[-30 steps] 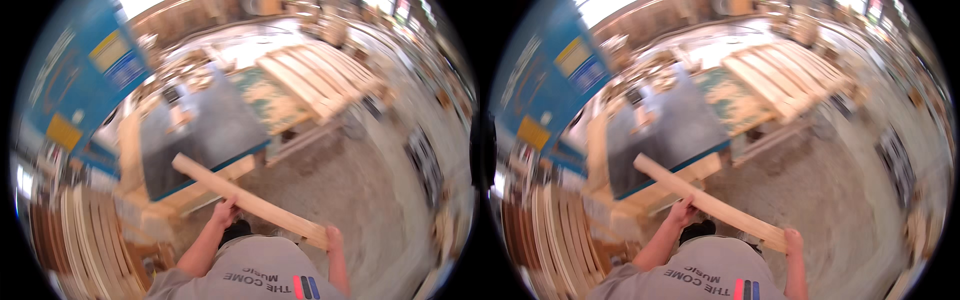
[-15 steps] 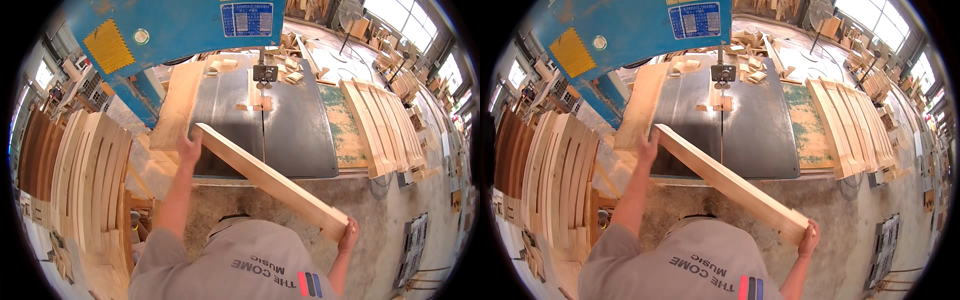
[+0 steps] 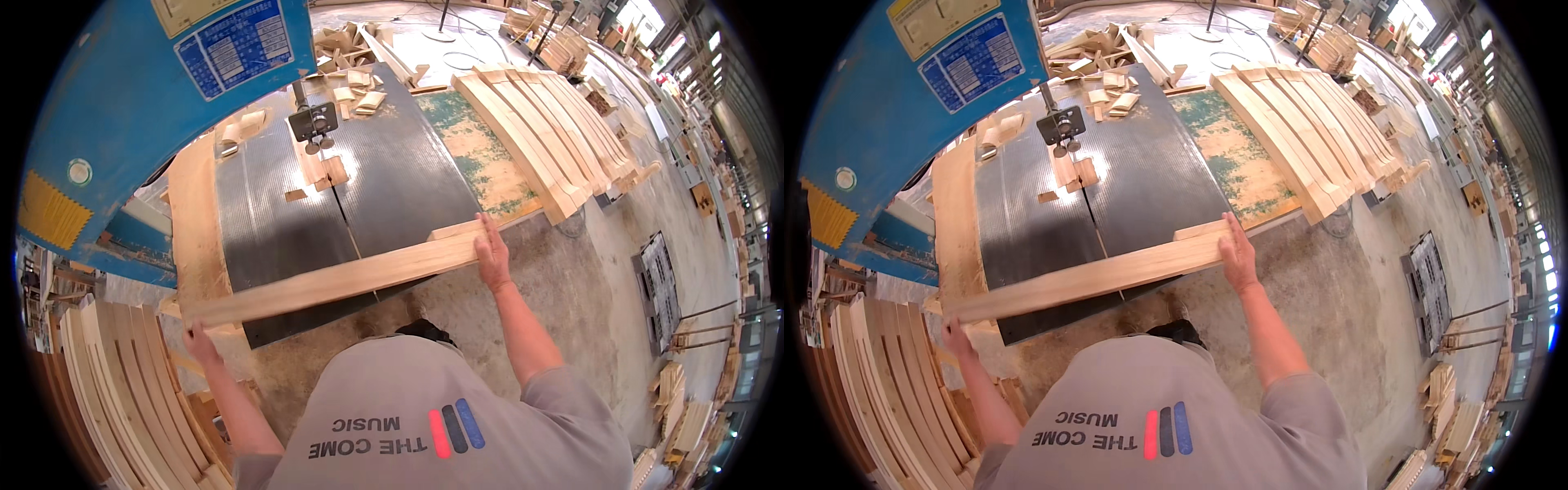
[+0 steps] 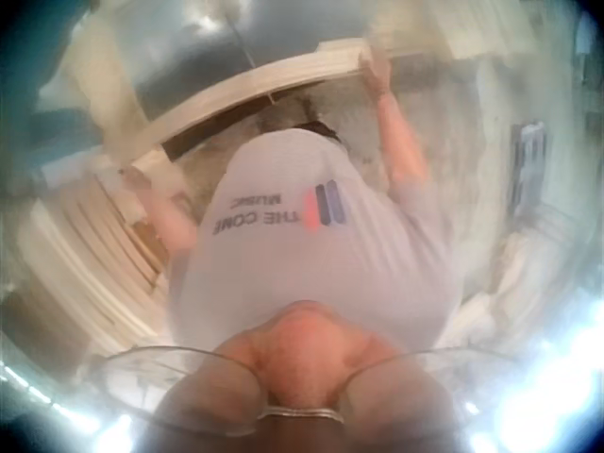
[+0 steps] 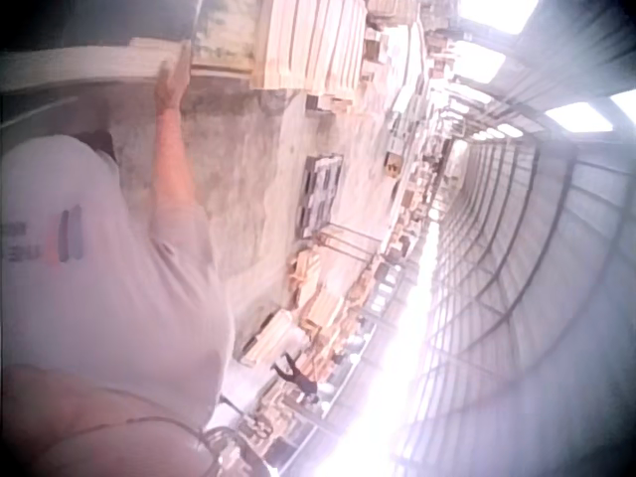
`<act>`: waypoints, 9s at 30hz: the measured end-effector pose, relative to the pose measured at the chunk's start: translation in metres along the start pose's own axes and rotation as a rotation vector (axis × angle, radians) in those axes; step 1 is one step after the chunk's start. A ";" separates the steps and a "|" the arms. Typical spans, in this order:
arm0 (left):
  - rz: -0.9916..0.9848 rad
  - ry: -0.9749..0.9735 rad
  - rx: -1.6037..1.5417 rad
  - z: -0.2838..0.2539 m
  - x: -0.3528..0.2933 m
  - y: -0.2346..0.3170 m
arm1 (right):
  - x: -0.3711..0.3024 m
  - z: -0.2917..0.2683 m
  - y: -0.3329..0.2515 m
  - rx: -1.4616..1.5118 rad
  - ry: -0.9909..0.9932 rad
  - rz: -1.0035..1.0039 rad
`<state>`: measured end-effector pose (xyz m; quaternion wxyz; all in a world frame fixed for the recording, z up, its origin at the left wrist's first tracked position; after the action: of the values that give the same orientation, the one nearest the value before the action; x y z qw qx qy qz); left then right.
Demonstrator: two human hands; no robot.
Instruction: The person uses a band saw to cut curved wooden planks, guiding the wood through the blade by hand and stacking the finished pieces on a nearby pile.
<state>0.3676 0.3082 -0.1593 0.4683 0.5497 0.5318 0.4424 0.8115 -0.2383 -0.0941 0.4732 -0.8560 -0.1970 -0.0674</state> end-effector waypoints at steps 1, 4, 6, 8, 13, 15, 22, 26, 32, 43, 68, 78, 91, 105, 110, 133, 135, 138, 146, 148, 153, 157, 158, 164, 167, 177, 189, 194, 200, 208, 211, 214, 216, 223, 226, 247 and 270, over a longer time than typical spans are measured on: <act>-0.058 0.039 -0.012 -0.015 -0.014 0.002 | 0.010 0.010 0.000 0.015 0.004 -0.001; -0.224 0.185 0.000 -0.069 -0.060 -0.003 | 0.039 0.038 -0.001 -0.013 -0.042 0.050; -0.343 0.215 -0.154 -0.100 -0.089 -0.011 | 0.060 0.055 0.006 -0.051 -0.083 -0.015; -0.461 0.293 -0.245 -0.107 -0.132 0.000 | 0.079 0.072 0.002 -0.030 -0.147 0.085; -0.585 0.224 -0.406 -0.127 -0.207 0.004 | 0.136 0.123 -0.015 0.133 -0.237 0.184; -0.656 0.203 -0.416 -0.128 -0.230 -0.001 | 0.153 0.147 -0.017 0.151 -0.281 0.174; -0.747 0.231 -0.575 -0.134 -0.291 -0.017 | 0.171 0.183 -0.047 0.054 -0.394 0.112; -0.710 0.279 -0.617 -0.158 -0.329 -0.001 | 0.157 0.179 -0.062 0.001 -0.619 0.049; -0.706 0.303 -0.626 -0.153 -0.345 0.044 | 0.152 0.201 -0.065 0.285 -0.731 0.116; -0.653 0.211 -0.573 -0.128 -0.305 0.028 | 0.185 0.228 -0.075 0.194 -0.663 0.086; -0.677 0.157 -0.555 -0.136 -0.281 0.027 | 0.188 0.242 -0.082 0.111 -0.603 0.027; -0.664 0.112 -0.570 -0.137 -0.279 0.031 | 0.185 0.244 -0.081 0.235 -0.663 0.090; -0.652 0.189 -0.614 -0.130 -0.278 0.032 | 0.190 0.249 -0.075 0.170 -0.636 0.059; -0.662 0.245 -0.577 -0.117 -0.310 0.034 | 0.199 0.254 -0.077 0.261 -0.661 0.063; -0.642 0.274 -0.573 -0.102 -0.339 0.039 | 0.206 0.258 -0.077 0.282 -0.712 0.057; -0.632 0.606 -0.631 0.003 -0.508 0.037 | 0.249 0.283 -0.082 0.315 -0.849 -0.078; -0.623 0.621 -0.594 0.018 -0.525 0.038 | 0.254 0.290 -0.080 0.319 -0.878 -0.073; -0.647 0.613 -0.558 0.046 -0.544 0.050 | 0.261 0.298 -0.077 0.319 -0.897 -0.083; -0.841 0.637 -0.488 0.103 -0.572 0.087 | 0.273 0.316 -0.078 0.267 -0.923 -0.142; -0.851 0.657 -0.468 0.110 -0.575 0.088 | 0.277 0.319 -0.075 0.234 -0.916 -0.167; -0.762 0.782 -0.542 0.114 -0.578 0.080 | 0.283 0.323 -0.076 0.278 -0.963 -0.167; -0.113 0.296 0.534 0.122 -0.574 0.094 | 0.289 0.329 -0.073 0.214 -0.943 -0.160; -0.221 0.357 0.313 0.116 -0.583 0.075 | 0.291 0.329 -0.076 0.185 -0.923 -0.200; -0.164 0.160 0.312 0.116 -0.571 0.034 | 0.318 0.323 -0.081 0.162 -0.709 -0.229; 0.019 0.109 0.416 0.102 -0.564 0.012 | 0.332 0.300 -0.070 -0.008 -0.772 -0.272; -0.628 0.452 -0.697 0.065 -0.519 0.049 | 0.292 0.234 -0.025 0.164 -0.618 -0.168; -0.723 0.324 -0.607 -0.040 -0.495 0.032 | 0.212 0.133 0.029 -0.019 -0.455 -0.121; -0.690 0.391 -0.547 -0.127 -0.503 0.028 | 0.125 0.119 0.015 0.012 -0.523 -0.101; -0.668 0.493 -0.621 -0.248 -0.551 0.020 | 0.016 0.158 -0.023 0.104 -0.620 -0.090; -0.641 0.659 -0.692 -0.306 -0.594 0.012 | -0.093 0.232 -0.170 0.159 -0.760 0.018; -0.593 0.725 -0.714 -0.284 -0.584 0.030 | -0.115 0.262 -0.182 0.216 -0.807 -0.056; -0.575 0.724 -0.839 -0.250 -0.565 0.022 | -0.153 0.267 -0.178 0.278 -0.932 -0.158; -0.601 0.688 -0.848 -0.230 -0.544 0.018 | -0.197 0.246 -0.177 0.377 -1.117 -0.092; -0.362 0.210 -0.625 -0.156 -0.474 0.030 | -0.313 0.157 -0.187 0.350 -2.003 0.226; -0.444 -0.073 -0.898 -0.119 -0.447 0.005 | -0.328 0.149 -0.188 0.492 -1.991 0.360; -0.430 -0.653 -0.271 0.104 -0.352 0.045 | -0.157 -0.100 -0.036 -0.685 -0.890 0.092; 0.012 -0.527 -0.216 0.276 -0.118 0.068 | -0.242 -0.199 0.111 0.189 -0.708 0.928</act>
<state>0.6458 0.1783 -0.1378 0.6437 0.5958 0.3382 0.3409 0.6496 -0.5234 -0.1464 0.4329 -0.7773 0.0471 0.4542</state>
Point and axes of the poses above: each hand's wrist, its own x-axis towards the middle knuckle, its own z-axis out of the palm, y = z × x, the point moved 3 cm from there along x, towards the middle knuckle, and after that the axes turned 11 degrees about -x, right-handed, at the moved point
